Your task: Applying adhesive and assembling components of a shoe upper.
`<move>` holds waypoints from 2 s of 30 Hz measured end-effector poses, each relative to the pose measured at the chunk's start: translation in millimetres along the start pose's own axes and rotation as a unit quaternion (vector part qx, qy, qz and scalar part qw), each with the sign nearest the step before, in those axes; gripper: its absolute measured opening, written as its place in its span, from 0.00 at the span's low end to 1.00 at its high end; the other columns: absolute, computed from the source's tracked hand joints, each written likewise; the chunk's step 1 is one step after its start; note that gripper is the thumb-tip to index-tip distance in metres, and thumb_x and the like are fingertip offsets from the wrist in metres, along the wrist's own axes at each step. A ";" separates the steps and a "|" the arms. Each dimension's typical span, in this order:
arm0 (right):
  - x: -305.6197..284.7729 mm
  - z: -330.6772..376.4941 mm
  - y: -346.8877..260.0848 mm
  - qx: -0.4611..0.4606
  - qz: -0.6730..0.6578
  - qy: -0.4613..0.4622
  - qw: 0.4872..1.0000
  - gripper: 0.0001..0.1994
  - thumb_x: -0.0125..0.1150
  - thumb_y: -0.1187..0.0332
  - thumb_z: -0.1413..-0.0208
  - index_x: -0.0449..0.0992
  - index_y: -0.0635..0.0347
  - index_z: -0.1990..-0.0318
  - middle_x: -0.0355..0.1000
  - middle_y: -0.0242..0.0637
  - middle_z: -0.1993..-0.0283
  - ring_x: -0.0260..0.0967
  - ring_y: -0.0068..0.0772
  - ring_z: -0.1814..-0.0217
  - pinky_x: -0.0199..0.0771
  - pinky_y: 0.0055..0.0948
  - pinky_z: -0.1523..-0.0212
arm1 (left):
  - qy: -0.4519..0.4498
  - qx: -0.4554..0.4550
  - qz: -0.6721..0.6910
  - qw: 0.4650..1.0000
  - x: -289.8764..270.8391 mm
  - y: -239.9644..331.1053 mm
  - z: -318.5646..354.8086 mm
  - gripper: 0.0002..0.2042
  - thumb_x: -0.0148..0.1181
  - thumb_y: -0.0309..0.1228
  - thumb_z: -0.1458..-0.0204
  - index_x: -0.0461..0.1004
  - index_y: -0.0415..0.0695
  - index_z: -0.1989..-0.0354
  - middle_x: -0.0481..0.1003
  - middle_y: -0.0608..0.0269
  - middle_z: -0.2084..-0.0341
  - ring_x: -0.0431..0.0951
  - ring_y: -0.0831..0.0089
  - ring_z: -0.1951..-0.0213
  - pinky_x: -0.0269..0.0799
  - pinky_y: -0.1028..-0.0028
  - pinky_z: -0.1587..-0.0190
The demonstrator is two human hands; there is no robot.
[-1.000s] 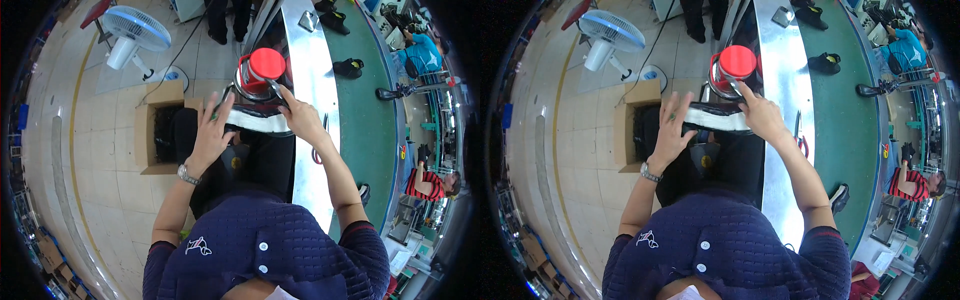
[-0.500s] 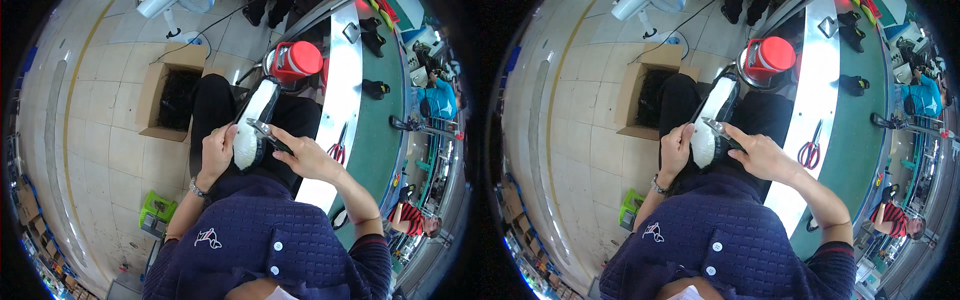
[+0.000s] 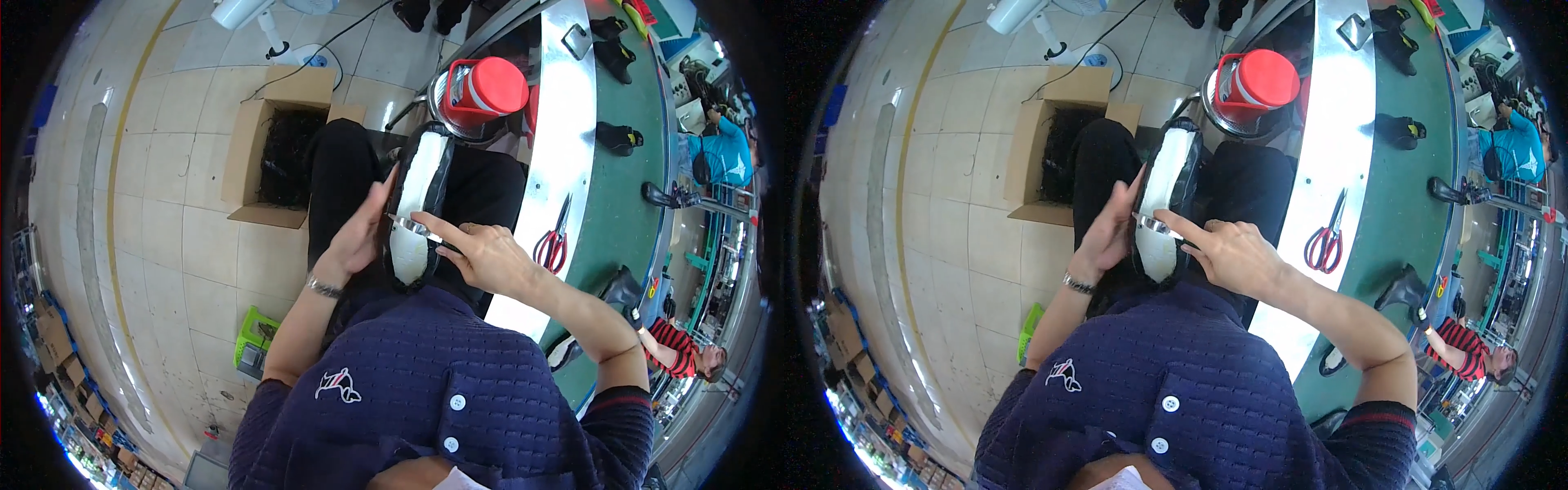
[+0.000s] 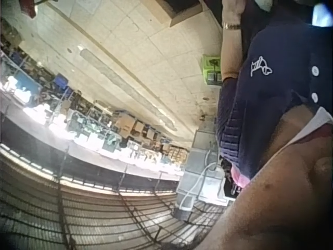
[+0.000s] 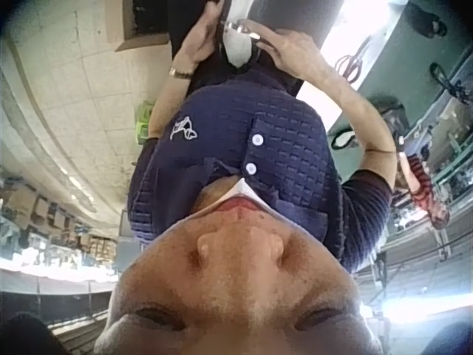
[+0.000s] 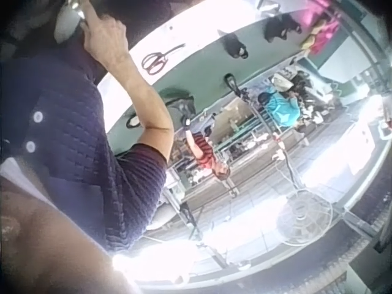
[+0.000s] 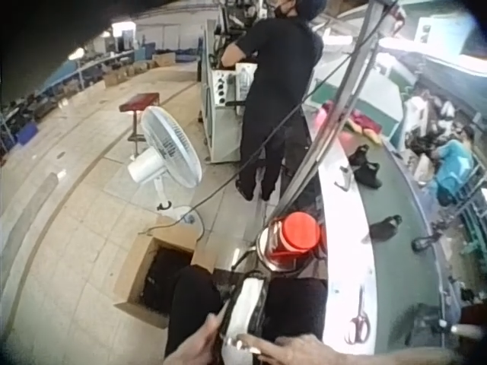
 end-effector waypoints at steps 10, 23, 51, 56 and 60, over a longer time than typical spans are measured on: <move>-71.3 -3.2 -22.1 -0.043 0.041 0.024 0.998 0.29 0.60 0.67 0.45 0.61 0.43 0.35 0.75 0.47 0.70 0.73 0.50 0.76 0.75 0.44 0.71 | 0.104 0.034 -0.252 0.962 0.4 0.1 -18.8 0.39 0.60 0.38 0.45 0.43 0.51 0.28 0.57 0.59 0.35 0.60 0.72 0.38 0.56 0.72 0.38; -45.2 -50.1 18.0 -0.019 0.124 0.047 0.991 0.29 0.53 0.63 0.39 0.53 0.38 0.31 0.69 0.41 0.82 0.71 0.42 0.82 0.69 0.36 0.79 | 0.095 -0.032 -0.237 0.966 4.7 12.0 -15.3 0.39 0.63 0.30 0.48 0.48 0.50 0.29 0.69 0.65 0.48 0.70 0.77 0.50 0.68 0.73 0.48; -14.1 15.5 -16.7 -0.005 0.108 -0.031 0.994 0.32 0.61 0.62 0.46 0.58 0.27 0.34 0.69 0.33 0.83 0.70 0.35 0.83 0.70 0.35 0.83 | 0.058 0.073 -0.092 0.991 4.5 -27.1 10.0 0.37 0.55 0.36 0.42 0.41 0.60 0.28 0.55 0.60 0.34 0.60 0.69 0.37 0.55 0.67 0.35; -53.1 2.2 -54.4 -0.055 0.115 0.055 0.990 0.32 0.60 0.59 0.44 0.56 0.33 0.32 0.71 0.36 0.81 0.71 0.39 0.82 0.70 0.35 0.82 | 0.074 0.023 -0.141 0.987 -17.5 -26.8 14.1 0.44 0.62 0.25 0.51 0.42 0.59 0.28 0.58 0.60 0.37 0.62 0.68 0.39 0.59 0.67 0.37; -20.4 -27.3 -10.5 -0.047 0.202 0.014 0.978 0.37 0.53 0.71 0.45 0.46 0.38 0.29 0.71 0.39 0.84 0.73 0.36 0.84 0.72 0.31 0.83 | 0.029 -0.002 -0.090 0.996 -6.2 -16.6 13.1 0.47 0.63 0.20 0.55 0.42 0.61 0.28 0.64 0.61 0.42 0.66 0.68 0.42 0.65 0.67 0.41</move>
Point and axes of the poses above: each hand's wrist, its own z-axis away from the middle knuckle, its own x-axis out of the palm, y = z × x, the point moved 4 cm from there along -z, towards the middle knuckle
